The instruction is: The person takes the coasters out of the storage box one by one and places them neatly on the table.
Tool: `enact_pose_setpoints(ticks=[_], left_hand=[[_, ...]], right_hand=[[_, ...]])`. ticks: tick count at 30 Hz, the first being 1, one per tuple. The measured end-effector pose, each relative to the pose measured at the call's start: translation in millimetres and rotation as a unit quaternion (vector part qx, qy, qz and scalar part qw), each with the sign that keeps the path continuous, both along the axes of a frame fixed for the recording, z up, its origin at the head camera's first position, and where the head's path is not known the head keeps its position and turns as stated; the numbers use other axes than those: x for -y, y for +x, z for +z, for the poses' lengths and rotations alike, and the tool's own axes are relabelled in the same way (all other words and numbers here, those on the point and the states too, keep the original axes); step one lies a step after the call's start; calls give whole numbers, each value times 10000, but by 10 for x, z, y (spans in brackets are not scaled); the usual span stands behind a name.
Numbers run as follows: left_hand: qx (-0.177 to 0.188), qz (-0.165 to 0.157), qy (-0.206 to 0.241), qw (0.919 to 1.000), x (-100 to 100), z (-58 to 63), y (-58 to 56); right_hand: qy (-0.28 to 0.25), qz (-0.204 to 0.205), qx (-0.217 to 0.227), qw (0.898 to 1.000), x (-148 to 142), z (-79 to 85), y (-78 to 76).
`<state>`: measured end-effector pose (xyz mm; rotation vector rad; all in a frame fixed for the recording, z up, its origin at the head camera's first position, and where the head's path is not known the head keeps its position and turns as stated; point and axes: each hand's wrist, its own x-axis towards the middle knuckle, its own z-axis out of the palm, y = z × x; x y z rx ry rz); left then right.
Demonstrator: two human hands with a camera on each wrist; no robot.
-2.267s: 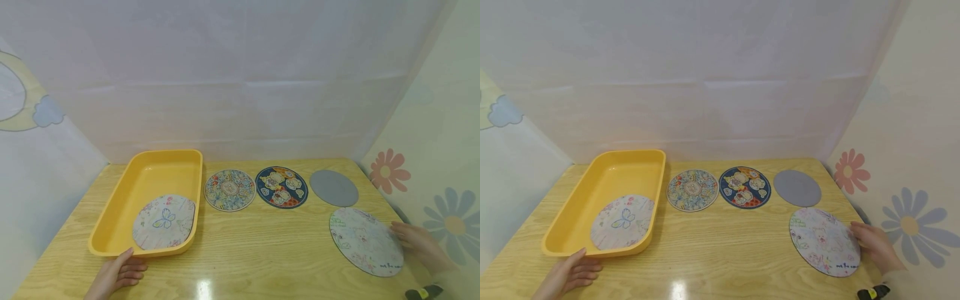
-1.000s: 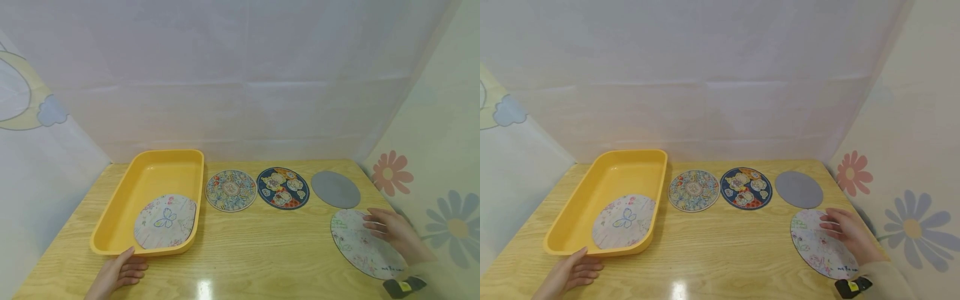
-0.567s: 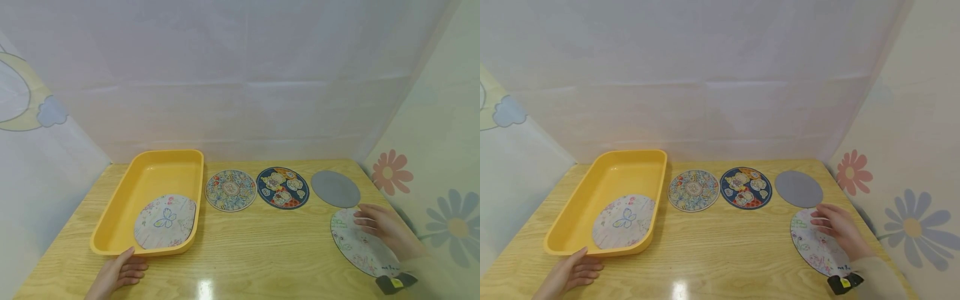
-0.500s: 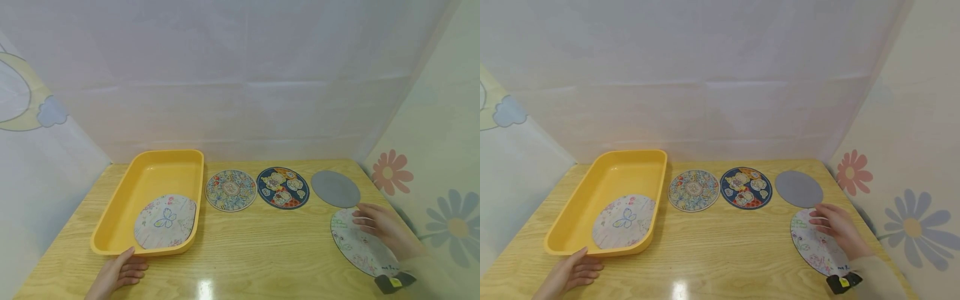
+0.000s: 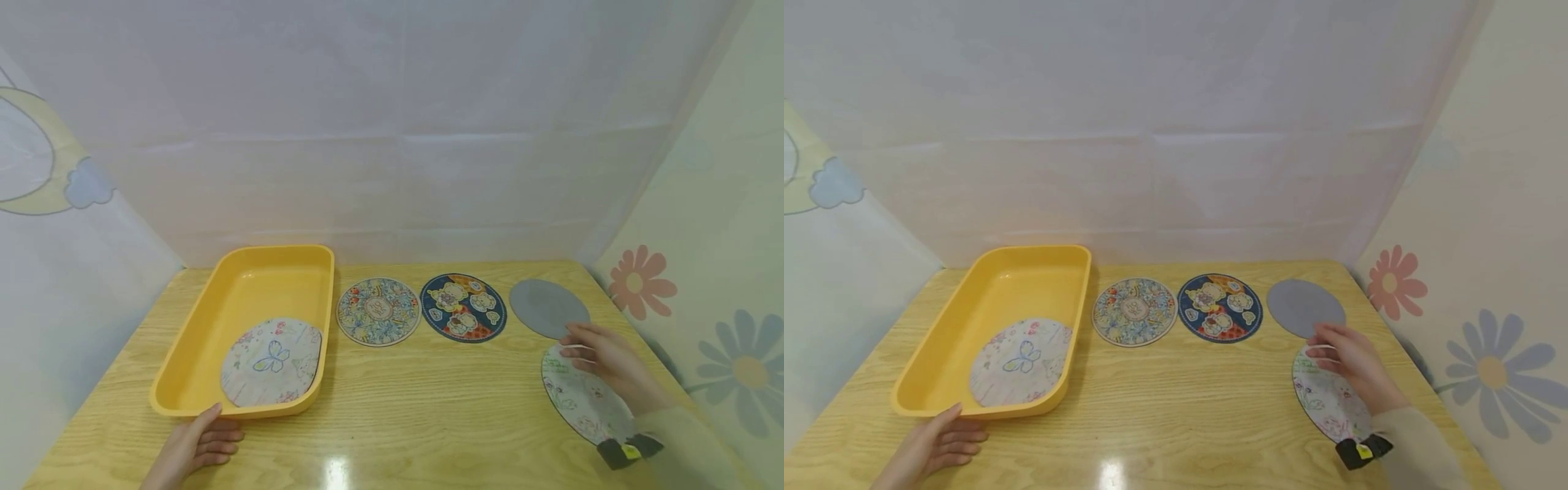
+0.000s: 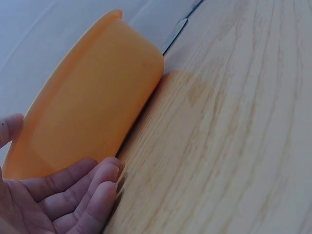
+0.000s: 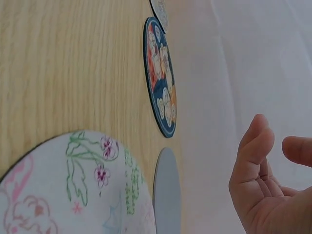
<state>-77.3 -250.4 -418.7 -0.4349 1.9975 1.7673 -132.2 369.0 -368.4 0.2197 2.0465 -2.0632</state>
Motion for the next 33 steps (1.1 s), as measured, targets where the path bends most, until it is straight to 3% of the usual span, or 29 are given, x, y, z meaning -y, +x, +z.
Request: enact_pose_setpoints(ticks=[15, 33], left_hand=[[-36, 33, -68, 10000, -8, 21, 7], [-21, 132, 18, 9999, -26, 8, 15]], right_hand=[[12, 198, -345, 9992, 293, 98, -40], [178, 430, -393, 9981, 641, 181, -94]])
